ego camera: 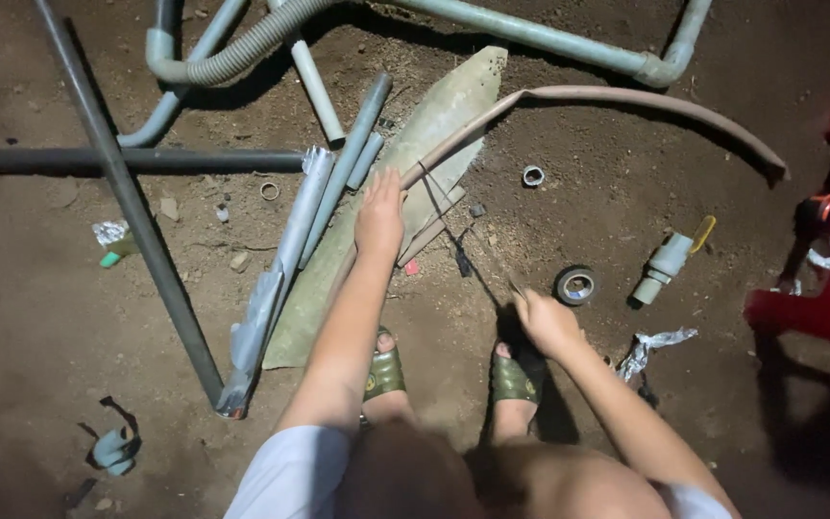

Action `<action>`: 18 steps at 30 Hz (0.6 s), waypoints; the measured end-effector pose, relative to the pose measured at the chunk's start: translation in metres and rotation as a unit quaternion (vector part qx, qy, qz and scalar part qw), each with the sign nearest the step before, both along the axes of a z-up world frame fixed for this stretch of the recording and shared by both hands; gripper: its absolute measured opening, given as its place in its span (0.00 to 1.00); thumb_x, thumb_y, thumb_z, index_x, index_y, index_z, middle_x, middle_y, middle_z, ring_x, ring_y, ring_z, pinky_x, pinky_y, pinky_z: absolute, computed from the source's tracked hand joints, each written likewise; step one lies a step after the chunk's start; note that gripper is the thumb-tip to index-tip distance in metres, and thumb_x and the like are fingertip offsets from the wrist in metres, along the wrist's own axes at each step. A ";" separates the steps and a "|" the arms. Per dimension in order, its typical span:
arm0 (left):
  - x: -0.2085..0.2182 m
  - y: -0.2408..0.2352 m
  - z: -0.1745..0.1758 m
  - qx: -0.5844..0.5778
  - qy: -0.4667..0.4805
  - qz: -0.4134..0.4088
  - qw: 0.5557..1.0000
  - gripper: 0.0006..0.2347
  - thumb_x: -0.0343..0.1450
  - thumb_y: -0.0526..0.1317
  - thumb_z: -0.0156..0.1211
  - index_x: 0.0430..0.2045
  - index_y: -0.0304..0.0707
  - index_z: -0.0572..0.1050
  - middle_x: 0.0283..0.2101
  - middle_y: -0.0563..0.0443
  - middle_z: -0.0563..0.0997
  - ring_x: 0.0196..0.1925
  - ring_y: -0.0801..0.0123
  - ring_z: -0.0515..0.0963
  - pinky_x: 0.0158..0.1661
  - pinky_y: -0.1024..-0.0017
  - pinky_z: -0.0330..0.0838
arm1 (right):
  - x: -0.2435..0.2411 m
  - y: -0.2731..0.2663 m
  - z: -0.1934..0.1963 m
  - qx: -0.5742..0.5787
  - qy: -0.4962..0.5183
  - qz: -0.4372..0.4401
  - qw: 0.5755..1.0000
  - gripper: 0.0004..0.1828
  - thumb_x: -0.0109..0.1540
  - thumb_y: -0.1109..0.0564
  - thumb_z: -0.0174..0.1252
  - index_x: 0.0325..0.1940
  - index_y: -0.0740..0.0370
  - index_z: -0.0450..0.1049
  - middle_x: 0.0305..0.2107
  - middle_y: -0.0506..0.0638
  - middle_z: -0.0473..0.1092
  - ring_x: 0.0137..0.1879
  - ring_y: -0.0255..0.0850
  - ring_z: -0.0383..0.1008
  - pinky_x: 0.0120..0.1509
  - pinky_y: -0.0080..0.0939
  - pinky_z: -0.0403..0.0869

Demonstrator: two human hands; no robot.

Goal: The person uses a hacksaw to cut a flexible pipe, then picks up various rigid and flexible pipes and fittings from the ground. They connect a flexible pipe to a rigid pipe and attach a plastic elbow fitting to the assembly.

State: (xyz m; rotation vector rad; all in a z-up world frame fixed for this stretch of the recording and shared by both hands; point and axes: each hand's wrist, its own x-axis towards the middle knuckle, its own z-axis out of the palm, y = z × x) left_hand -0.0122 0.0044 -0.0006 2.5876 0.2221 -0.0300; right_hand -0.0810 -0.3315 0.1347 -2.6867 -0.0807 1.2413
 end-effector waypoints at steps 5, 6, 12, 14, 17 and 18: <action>0.005 0.004 0.008 -0.003 0.018 -0.005 1.000 0.21 0.84 0.45 0.47 0.74 0.40 0.64 0.76 0.43 0.69 0.78 0.49 0.66 0.73 0.51 0.63 | 0.023 0.008 0.008 -0.016 0.007 0.011 1.000 0.29 0.74 0.38 0.37 0.53 0.59 0.78 0.41 0.70 0.81 0.54 0.67 0.83 0.61 0.68 0.78; 0.004 0.002 0.007 -0.003 0.020 -0.002 1.000 0.21 0.84 0.45 0.47 0.74 0.40 0.63 0.75 0.42 0.69 0.77 0.49 0.67 0.73 0.51 0.64 | 0.033 0.015 0.011 -0.015 0.004 0.030 0.999 0.28 0.74 0.39 0.38 0.53 0.60 0.78 0.42 0.71 0.81 0.55 0.67 0.83 0.62 0.68 0.78; 0.005 0.001 0.007 -0.019 0.034 0.001 0.999 0.22 0.85 0.46 0.45 0.75 0.40 0.62 0.77 0.43 0.67 0.79 0.52 0.64 0.75 0.52 0.60 | 0.089 0.076 -0.012 0.028 -0.023 0.048 0.998 0.28 0.74 0.39 0.37 0.59 0.57 0.76 0.42 0.69 0.81 0.55 0.66 0.83 0.62 0.69 0.77; 0.006 0.001 0.003 -0.003 0.024 -0.005 1.000 0.21 0.85 0.46 0.46 0.74 0.40 0.64 0.76 0.43 0.68 0.78 0.51 0.65 0.74 0.51 0.62 | 0.083 0.068 -0.005 0.035 -0.018 0.043 0.998 0.28 0.74 0.40 0.37 0.61 0.56 0.77 0.44 0.69 0.81 0.56 0.66 0.82 0.63 0.69 0.77; 0.005 -0.001 0.002 0.012 -0.001 -0.006 1.000 0.21 0.84 0.45 0.48 0.73 0.40 0.65 0.75 0.42 0.70 0.77 0.50 0.67 0.73 0.50 0.64 | 0.058 0.044 0.008 0.031 -0.006 0.029 0.999 0.27 0.74 0.41 0.39 0.60 0.57 0.78 0.45 0.70 0.81 0.56 0.67 0.82 0.63 0.70 0.77; 0.007 0.003 0.003 0.013 -0.014 -0.005 1.000 0.20 0.84 0.45 0.49 0.73 0.40 0.66 0.74 0.42 0.71 0.77 0.50 0.68 0.72 0.49 0.64 | 0.047 0.039 0.010 0.022 0.004 0.016 1.000 0.26 0.73 0.41 0.41 0.57 0.60 0.78 0.44 0.71 0.81 0.56 0.68 0.81 0.62 0.70 0.77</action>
